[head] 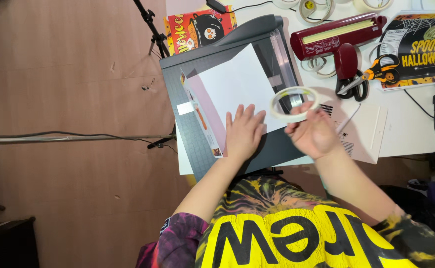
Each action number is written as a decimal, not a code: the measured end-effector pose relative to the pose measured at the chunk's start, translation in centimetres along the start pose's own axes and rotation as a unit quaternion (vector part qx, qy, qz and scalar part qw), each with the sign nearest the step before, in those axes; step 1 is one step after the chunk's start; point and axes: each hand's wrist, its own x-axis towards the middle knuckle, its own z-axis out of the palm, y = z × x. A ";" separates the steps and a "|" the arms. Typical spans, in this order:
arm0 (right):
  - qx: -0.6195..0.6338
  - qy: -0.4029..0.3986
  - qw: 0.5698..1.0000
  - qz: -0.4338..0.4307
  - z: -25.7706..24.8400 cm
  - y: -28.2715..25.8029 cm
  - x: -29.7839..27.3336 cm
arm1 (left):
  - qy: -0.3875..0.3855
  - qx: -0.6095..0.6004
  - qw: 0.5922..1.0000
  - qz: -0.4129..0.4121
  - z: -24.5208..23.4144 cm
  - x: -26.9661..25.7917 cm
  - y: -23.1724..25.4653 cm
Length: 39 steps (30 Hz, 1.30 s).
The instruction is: The person prepares a printed Halloween-themed wrapper by folding it, applying double-sided tape from a roll, and using a marker to write on a printed chart on the back.
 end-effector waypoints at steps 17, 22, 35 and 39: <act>-0.354 0.127 0.920 -0.114 5.2 8.1 1.5 | 0.093 -0.308 0.940 -0.113 -3.3 -3.2 -1.8; -0.375 0.162 0.904 -0.123 2.6 9.0 2.5 | 0.159 -0.077 0.984 -0.036 -6.7 -5.8 -4.3; -0.349 0.128 0.907 -0.196 6.4 6.1 3.7 | 0.048 0.124 0.990 -0.042 -4.5 -10.3 -6.6; -0.367 0.111 0.903 -0.192 6.3 7.5 2.4 | 0.024 0.110 0.993 -0.037 -4.9 -7.7 -5.6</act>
